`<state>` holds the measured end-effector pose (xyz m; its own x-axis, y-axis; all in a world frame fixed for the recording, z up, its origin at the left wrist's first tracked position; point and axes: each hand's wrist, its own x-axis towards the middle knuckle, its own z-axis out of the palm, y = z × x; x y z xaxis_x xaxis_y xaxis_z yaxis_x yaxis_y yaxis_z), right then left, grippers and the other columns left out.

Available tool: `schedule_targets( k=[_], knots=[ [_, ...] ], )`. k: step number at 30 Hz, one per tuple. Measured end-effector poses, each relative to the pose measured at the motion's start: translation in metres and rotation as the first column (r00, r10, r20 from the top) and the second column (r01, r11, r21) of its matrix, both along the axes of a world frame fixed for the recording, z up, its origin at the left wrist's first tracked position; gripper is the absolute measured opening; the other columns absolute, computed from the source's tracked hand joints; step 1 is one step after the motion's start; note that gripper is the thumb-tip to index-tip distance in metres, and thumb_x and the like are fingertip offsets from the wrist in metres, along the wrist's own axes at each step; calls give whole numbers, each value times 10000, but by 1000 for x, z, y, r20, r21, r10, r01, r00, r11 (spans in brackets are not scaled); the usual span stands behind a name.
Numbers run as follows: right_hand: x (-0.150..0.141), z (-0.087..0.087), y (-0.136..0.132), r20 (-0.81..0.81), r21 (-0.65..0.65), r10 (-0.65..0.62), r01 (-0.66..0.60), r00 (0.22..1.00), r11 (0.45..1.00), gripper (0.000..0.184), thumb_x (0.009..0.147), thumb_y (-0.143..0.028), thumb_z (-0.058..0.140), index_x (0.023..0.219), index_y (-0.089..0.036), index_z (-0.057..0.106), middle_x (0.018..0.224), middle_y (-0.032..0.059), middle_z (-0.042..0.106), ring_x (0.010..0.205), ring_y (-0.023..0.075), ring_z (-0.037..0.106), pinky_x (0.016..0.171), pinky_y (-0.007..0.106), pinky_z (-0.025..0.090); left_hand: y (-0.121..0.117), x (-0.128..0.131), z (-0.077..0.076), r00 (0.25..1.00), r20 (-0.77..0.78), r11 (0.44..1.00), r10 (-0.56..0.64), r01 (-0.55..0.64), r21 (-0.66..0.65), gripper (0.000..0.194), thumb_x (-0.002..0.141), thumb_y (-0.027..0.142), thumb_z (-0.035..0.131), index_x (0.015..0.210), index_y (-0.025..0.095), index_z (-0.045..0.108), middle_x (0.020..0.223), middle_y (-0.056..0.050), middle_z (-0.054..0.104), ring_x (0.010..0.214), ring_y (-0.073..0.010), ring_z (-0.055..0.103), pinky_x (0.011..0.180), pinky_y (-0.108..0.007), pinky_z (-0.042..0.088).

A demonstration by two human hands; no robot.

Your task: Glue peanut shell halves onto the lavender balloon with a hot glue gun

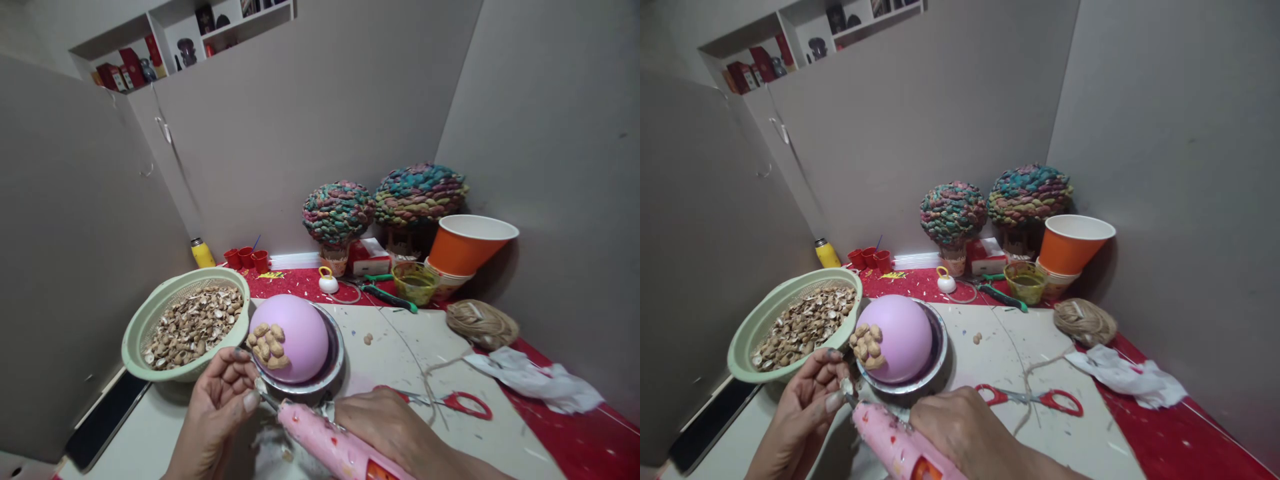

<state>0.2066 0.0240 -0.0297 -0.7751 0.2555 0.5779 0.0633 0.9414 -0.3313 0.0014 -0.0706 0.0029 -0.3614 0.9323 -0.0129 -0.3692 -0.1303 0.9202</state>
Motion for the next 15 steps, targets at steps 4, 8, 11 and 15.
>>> schedule_targets(
  k=[4,8,11,15],
  knots=[
    [-3,4,-1,-39,38,-3,4,999,999,487,1006,-458,340,589,-210,386,494,-38,414,405,93,364,421,275,205,1,0,2,1000,1,1000,13,-13,0,396,642,173,850,981,199,646,827,-17,656,766,-129,595,738,-226,502],
    [-5,6,-2,-47,114,-59,64,997,991,562,1008,-539,273,571,-204,387,464,-50,373,391,85,313,412,264,217,1,0,2,1000,0,1000,11,-11,8,393,660,184,841,995,196,636,808,-12,647,756,-125,590,740,-230,501],
    [-5,6,-3,-34,115,-78,82,996,990,569,997,-565,271,578,-200,395,480,-55,363,405,83,282,413,258,224,0,-1,3,1000,26,1000,11,-11,6,402,655,171,842,997,190,631,815,-17,648,759,-129,598,742,-237,507],
    [-5,5,-3,-22,182,-103,105,994,978,521,986,-490,353,559,-193,391,478,-62,303,425,90,210,417,276,169,1,-2,3,998,56,1000,-8,7,8,407,659,176,841,1006,191,629,828,-26,653,763,-136,609,741,-249,518]
  ],
)
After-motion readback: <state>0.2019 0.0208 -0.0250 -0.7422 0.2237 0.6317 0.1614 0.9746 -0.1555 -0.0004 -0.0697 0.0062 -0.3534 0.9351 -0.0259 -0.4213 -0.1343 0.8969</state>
